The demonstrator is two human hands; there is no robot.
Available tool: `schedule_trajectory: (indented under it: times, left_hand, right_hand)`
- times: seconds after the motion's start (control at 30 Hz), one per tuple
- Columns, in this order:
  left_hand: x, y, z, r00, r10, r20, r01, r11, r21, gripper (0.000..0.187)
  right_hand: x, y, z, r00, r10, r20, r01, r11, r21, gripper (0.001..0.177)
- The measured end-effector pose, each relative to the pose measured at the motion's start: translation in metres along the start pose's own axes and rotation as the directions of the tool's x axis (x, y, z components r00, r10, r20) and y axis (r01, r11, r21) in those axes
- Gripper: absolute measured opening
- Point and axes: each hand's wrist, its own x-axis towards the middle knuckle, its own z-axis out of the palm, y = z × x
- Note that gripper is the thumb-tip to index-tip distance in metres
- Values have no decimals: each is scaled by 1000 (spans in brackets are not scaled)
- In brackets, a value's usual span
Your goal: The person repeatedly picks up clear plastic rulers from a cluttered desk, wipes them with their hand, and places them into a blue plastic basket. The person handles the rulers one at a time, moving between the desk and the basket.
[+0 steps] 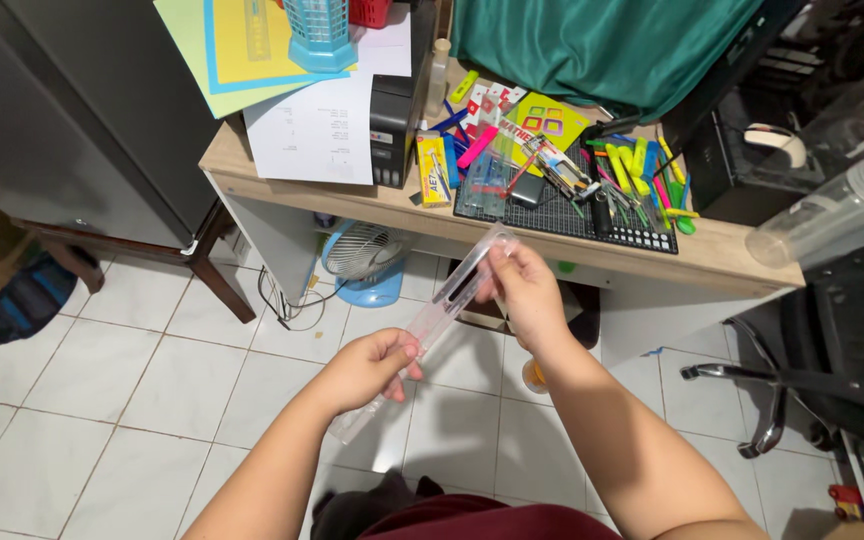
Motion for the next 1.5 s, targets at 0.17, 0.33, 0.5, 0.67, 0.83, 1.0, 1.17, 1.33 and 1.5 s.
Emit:
schedule_trajectory:
  times: [0.17,0.33,0.5,0.67,0.83,1.0,1.17,1.33,1.5]
  left_hand:
    - [24,6,-14,999,35,-30,-34,999,23,24]
    - [57,18,-36,994,104,-22,-103,994,38,21]
    - [84,49,-69,985,166,48,-169,984,63,21]
    - [105,80,-107,985,129,116,-142,984,109,25]
    - [135,96,-142,982,107,157,-131,981,146,23]
    - [170,110,-160,975,101,199,-133,979,154,22]
    - [195,121,-159,955,164,246,-219,952,214,21]
    - [207,132,-144,961,119,248,-183,951,251,26]
    - [225,136,-121,970,73,233,-135,956,260,22]
  right_hand:
    - [3,-23,-2,850,-519,90,445,617,-649,72]
    - [3,-36,39,544,-391,743,834,156,-529,77]
    - [28,-39,69,438,-137,889,899,47,-436,79]
    - [101,-52,54,729,-97,677,679,-15,-734,85]
    - [137,-62,39,771,-553,315,412,57,-909,76]
    - [121,-49,85,842,-300,448,492,85,-867,77]
    - [118,-31,107,581,-258,772,778,-102,-620,83]
    - [153,-36,46,713,-166,682,678,-84,-730,85]
    - [193,-56,-28,848,-328,416,405,-106,-908,84]
